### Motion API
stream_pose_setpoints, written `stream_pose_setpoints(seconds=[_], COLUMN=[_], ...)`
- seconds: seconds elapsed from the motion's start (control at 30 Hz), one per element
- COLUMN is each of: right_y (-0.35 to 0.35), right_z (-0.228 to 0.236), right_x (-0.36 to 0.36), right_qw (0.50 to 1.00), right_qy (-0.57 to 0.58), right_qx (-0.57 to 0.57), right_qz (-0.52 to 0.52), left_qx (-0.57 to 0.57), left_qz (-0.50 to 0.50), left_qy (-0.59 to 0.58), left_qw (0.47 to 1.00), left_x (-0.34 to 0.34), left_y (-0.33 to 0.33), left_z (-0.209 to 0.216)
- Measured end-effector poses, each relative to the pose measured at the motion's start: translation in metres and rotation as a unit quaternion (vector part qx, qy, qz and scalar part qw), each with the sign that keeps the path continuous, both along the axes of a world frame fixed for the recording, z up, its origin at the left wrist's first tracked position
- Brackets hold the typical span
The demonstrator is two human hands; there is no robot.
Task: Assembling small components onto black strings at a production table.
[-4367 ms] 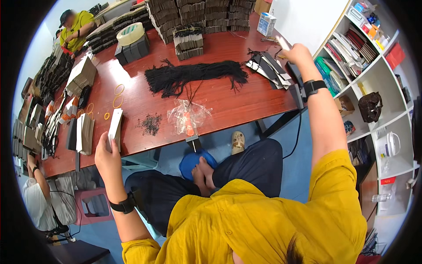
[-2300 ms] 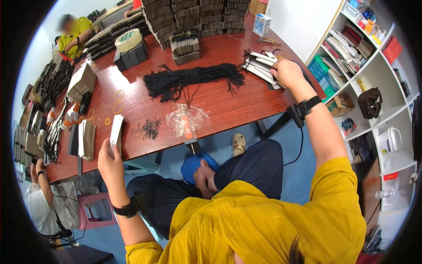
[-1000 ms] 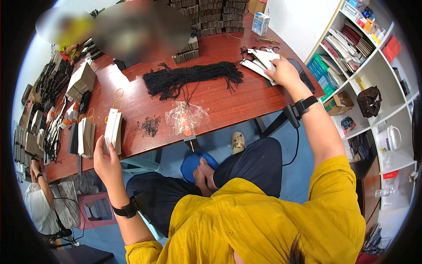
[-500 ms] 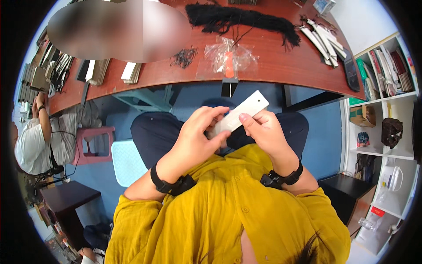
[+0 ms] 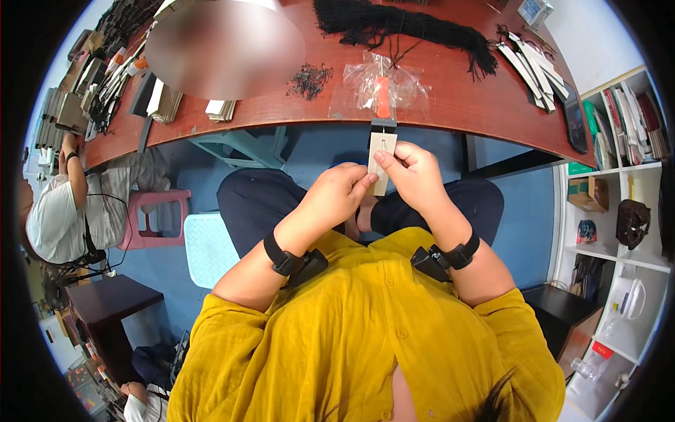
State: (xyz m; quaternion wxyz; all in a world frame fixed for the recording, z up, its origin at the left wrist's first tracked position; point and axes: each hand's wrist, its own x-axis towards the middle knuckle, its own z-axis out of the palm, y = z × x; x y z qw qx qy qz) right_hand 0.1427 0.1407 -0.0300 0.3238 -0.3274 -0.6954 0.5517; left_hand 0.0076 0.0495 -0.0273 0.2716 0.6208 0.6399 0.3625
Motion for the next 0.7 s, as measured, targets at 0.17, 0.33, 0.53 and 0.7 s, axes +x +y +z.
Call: stream_pose_setpoints(seconds=[0.17, 0.33, 0.53, 0.7], right_y=[0.013, 0.06, 0.123, 0.123], right_z=[0.036, 0.083, 0.066, 0.068], right_x=[0.011, 0.016, -0.031, -0.025], right_qw=[0.951, 0.929, 0.89, 0.867], right_qy=[-0.226, -0.158, -0.22, -0.223], right_qx=[0.212, 0.331, 0.4, 0.445], right_qz=[0.005, -0.054, -0.005, -0.001], left_qx=[0.028, 0.038, 0.038, -0.027], left_qz=[0.031, 0.022, 0.123, 0.048], left_qy=[0.026, 0.014, 0.009, -0.063], left_qw=[0.999, 0.999, 0.992, 0.996], left_x=[-0.012, -0.015, -0.019, -0.024], left_y=[0.012, 0.016, -0.001, -0.013], left_z=[-0.003, -0.01, 0.004, 0.024])
